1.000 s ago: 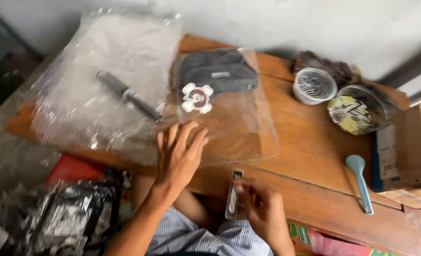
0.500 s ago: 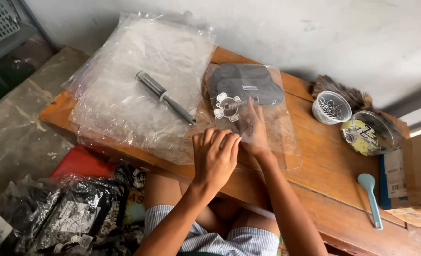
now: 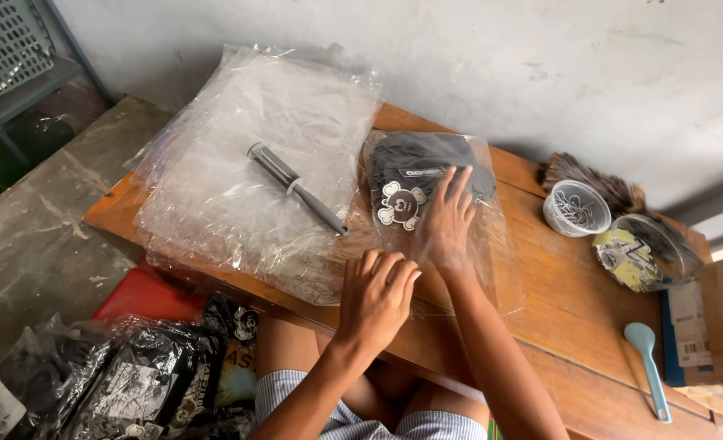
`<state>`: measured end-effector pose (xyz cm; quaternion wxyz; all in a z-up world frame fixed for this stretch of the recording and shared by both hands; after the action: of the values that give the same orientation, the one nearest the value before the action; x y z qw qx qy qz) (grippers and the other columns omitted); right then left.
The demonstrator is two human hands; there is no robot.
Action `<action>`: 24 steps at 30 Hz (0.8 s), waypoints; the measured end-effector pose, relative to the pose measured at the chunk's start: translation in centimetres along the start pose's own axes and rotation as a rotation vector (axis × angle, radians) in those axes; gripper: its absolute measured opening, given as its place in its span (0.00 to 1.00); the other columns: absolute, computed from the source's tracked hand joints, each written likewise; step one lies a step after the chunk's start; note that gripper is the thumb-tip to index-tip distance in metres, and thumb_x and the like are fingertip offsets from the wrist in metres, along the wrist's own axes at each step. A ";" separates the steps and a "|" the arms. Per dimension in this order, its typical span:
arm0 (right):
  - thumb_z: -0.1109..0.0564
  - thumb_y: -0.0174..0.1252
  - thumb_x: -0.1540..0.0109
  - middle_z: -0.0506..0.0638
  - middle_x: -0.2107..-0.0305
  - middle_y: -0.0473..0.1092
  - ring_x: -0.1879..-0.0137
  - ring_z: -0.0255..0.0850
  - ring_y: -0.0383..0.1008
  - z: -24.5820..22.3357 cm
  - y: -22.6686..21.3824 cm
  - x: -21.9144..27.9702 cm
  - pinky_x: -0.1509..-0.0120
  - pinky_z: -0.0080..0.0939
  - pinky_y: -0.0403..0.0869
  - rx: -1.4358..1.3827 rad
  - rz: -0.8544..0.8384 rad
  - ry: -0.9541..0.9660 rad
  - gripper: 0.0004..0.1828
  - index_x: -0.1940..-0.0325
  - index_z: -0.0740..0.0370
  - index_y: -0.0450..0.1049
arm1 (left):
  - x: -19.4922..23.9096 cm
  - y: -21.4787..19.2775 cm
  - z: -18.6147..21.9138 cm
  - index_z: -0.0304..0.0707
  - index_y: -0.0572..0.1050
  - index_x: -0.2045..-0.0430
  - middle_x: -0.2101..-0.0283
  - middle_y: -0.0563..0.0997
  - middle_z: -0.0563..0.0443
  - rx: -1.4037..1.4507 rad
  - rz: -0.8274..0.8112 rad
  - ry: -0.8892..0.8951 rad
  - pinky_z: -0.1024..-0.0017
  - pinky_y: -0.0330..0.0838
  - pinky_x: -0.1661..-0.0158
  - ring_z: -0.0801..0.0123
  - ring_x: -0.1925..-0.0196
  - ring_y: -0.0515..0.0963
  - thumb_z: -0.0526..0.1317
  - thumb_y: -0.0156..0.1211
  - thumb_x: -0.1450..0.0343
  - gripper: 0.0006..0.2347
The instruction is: The person attaches a cartoon bear keychain to a black bag, then places the bag into a clear plastic bag. They use a duster to clean the plastic bag before sealing it around the bag.
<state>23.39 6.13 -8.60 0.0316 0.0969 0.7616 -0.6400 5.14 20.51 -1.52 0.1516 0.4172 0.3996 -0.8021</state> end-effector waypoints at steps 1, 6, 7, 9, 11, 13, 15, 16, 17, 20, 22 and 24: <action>0.62 0.55 0.41 0.67 0.22 0.30 0.27 0.63 0.51 0.9 0.1 1.7 0.31 0.58 0.60 -0.001 0.000 0.012 0.52 0.17 0.61 0.36 | -0.1 -0.6 -0.3 0.46 0.80 0.66 0.66 0.81 0.54 0.007 -0.007 0.007 0.66 0.66 0.63 0.63 0.55 0.78 0.42 0.60 0.25 0.04; 0.52 0.60 0.52 0.59 0.33 0.64 0.34 0.52 0.65 -0.1 -4.5 13.5 0.42 0.53 0.66 0.350 0.007 -0.397 0.39 0.35 0.60 0.70 | -0.9 -2.7 -1.6 0.39 0.79 0.64 0.69 0.80 0.46 0.276 -0.135 0.038 0.60 0.73 0.66 0.51 0.65 0.80 0.50 0.67 0.31 0.14; 0.52 0.60 0.52 0.59 0.33 0.64 0.34 0.52 0.65 1.5 -5.2 15.0 0.42 0.53 0.66 0.351 -0.001 -0.379 0.39 0.35 0.60 0.70 | -1.5 -2.7 -1.9 0.39 0.79 0.64 0.69 0.80 0.46 0.289 -0.149 0.043 0.60 0.73 0.66 0.51 0.65 0.80 0.50 0.67 0.31 0.14; 0.62 0.50 0.53 0.35 0.61 0.81 0.57 0.38 0.82 4.7 -6.3 17.4 0.59 0.49 0.78 -0.096 -0.152 -0.267 0.33 0.52 0.29 0.82 | -2.9 -3.5 -4.1 0.40 0.77 0.66 0.65 0.85 0.50 0.099 -0.117 -0.061 0.70 0.72 0.76 0.64 0.68 0.80 0.45 0.59 0.25 0.08; 0.67 0.47 0.52 0.34 0.71 0.78 0.64 0.36 0.82 5.0 -11.9 15.4 0.59 0.40 0.77 -0.276 0.075 -0.228 0.30 0.60 0.32 0.82 | -4.8 -1.6 -6.6 0.44 0.78 0.69 0.69 0.81 0.53 0.045 -0.158 -0.136 0.66 0.73 0.71 0.60 0.66 0.81 0.48 0.62 0.27 0.09; 0.72 0.44 0.50 0.33 0.82 0.76 0.71 0.34 0.81 7.0 -15.3 12.5 0.58 0.32 0.76 -0.456 0.304 -0.186 0.30 0.67 0.36 0.81 | -5.8 0.9 -9.2 0.47 0.79 0.72 0.73 0.78 0.55 -0.013 -0.203 -0.209 0.62 0.75 0.65 0.57 0.65 0.81 0.52 0.64 0.28 0.11; 0.47 0.54 0.36 0.44 0.54 0.78 0.48 0.53 0.79 12.6 -14.2 7.4 0.44 0.61 0.73 -0.431 0.351 0.149 0.21 0.39 0.41 0.65 | -5.9 5.8 -12.1 0.42 0.81 0.73 0.73 0.79 0.46 -0.132 -0.425 -0.285 0.50 0.76 0.65 0.48 0.62 0.81 0.58 0.58 0.27 0.19; 0.47 0.54 0.36 0.44 0.54 0.78 0.48 0.53 0.79 14.7 -11.3 4.3 0.44 0.61 0.73 -0.431 0.350 0.150 0.21 0.39 0.41 0.65 | -6.6 6.3 -12.1 0.42 0.81 0.73 0.73 0.79 0.46 -0.132 -0.426 -0.285 0.50 0.76 0.65 0.48 0.62 0.81 0.58 0.58 0.27 0.19; 0.35 0.56 0.35 0.51 0.54 0.78 0.46 0.54 0.78 17.1 -7.1 1.2 0.43 0.62 0.73 -0.405 0.227 0.200 0.28 0.38 0.50 0.67 | -6.7 7.6 -12.6 0.37 0.82 0.72 0.69 0.81 0.42 -0.193 -0.541 -0.318 0.49 0.76 0.61 0.46 0.57 0.81 0.58 0.60 0.29 0.20; 0.26 0.63 0.40 0.57 0.54 0.79 0.43 0.55 0.78 20.2 0.1 -3.3 0.39 0.60 0.74 -0.405 0.015 0.258 0.42 0.36 0.60 0.70 | -7.4 9.4 -13.0 0.33 0.84 0.71 0.64 0.83 0.38 -0.231 -0.679 -0.358 0.49 0.76 0.56 0.44 0.51 0.79 0.56 0.65 0.32 0.20; 0.30 0.69 0.45 0.57 0.54 0.79 0.42 0.54 0.77 19.7 1.7 -3.8 0.36 0.58 0.73 -0.426 -0.094 0.260 0.44 0.36 0.61 0.72 | -7.3 10.3 -13.5 0.33 0.84 0.71 0.63 0.83 0.38 -0.208 -0.711 -0.387 0.49 0.77 0.55 0.44 0.50 0.79 0.55 0.68 0.34 0.19; 0.39 0.73 0.49 0.45 0.63 0.80 0.49 0.48 0.80 18.8 0.8 -2.8 0.43 0.52 0.77 -0.414 -0.070 0.308 0.30 0.45 0.47 0.80 | -6.5 11.5 -14.5 0.36 0.85 0.70 0.61 0.83 0.40 -0.197 -0.769 -0.442 0.48 0.76 0.55 0.45 0.49 0.77 0.51 0.75 0.40 0.17</action>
<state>24.82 -12.45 -12.27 -0.0877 0.1583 0.8752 -0.4487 23.64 23.82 -7.13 -0.0368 0.0411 0.5579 -0.8281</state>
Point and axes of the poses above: each hand's wrist, its own x-axis away from the middle knuckle, its own y-axis out of the palm, z = x × y, the point moved 10 cm from there along -x, towards the middle knuckle
